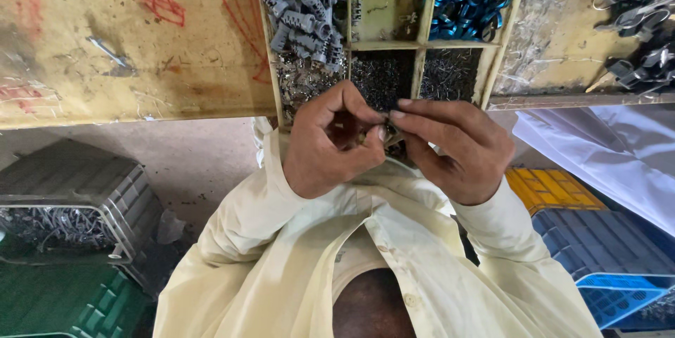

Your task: The person assembles keychains by hand, picking small metal parts from a compartmentalized tray, attaching a blue plastic cap to a grey plastic housing, and inserting a metal key. The finished keychains are placed on the table surface.

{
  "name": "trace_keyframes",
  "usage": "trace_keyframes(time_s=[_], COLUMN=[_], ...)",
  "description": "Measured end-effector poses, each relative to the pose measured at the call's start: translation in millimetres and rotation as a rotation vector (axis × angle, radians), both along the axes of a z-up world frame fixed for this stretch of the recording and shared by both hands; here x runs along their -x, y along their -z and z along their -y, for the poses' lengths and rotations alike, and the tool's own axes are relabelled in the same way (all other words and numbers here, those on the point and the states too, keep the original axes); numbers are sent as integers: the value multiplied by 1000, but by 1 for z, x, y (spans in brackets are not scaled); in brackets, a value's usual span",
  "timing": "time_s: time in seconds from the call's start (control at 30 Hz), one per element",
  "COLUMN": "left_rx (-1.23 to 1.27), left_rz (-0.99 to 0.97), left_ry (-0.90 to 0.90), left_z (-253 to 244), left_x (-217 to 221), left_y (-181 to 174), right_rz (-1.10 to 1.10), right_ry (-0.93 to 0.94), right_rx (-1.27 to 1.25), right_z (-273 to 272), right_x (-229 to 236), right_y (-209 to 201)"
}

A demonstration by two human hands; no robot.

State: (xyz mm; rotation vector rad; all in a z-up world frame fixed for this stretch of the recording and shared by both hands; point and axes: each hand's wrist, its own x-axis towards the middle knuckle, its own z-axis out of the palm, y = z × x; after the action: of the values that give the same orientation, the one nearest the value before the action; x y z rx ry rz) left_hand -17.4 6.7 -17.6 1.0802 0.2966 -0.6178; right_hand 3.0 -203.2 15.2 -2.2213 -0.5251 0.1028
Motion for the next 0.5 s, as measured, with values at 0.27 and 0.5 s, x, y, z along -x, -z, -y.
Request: trace_keyframes(time_s=[0.27, 0.5], left_rx=[-105, -378], left_rz=[44, 125], left_ry=[69, 96], left_z=[-4, 0], left_x=[-10, -9], left_y=[-4, -4], right_rz=[98, 11], right_ry=[-63, -27], right_rx=[44, -15], right_z=[0, 3], right_x=[-9, -4], right_y=[-4, 11])
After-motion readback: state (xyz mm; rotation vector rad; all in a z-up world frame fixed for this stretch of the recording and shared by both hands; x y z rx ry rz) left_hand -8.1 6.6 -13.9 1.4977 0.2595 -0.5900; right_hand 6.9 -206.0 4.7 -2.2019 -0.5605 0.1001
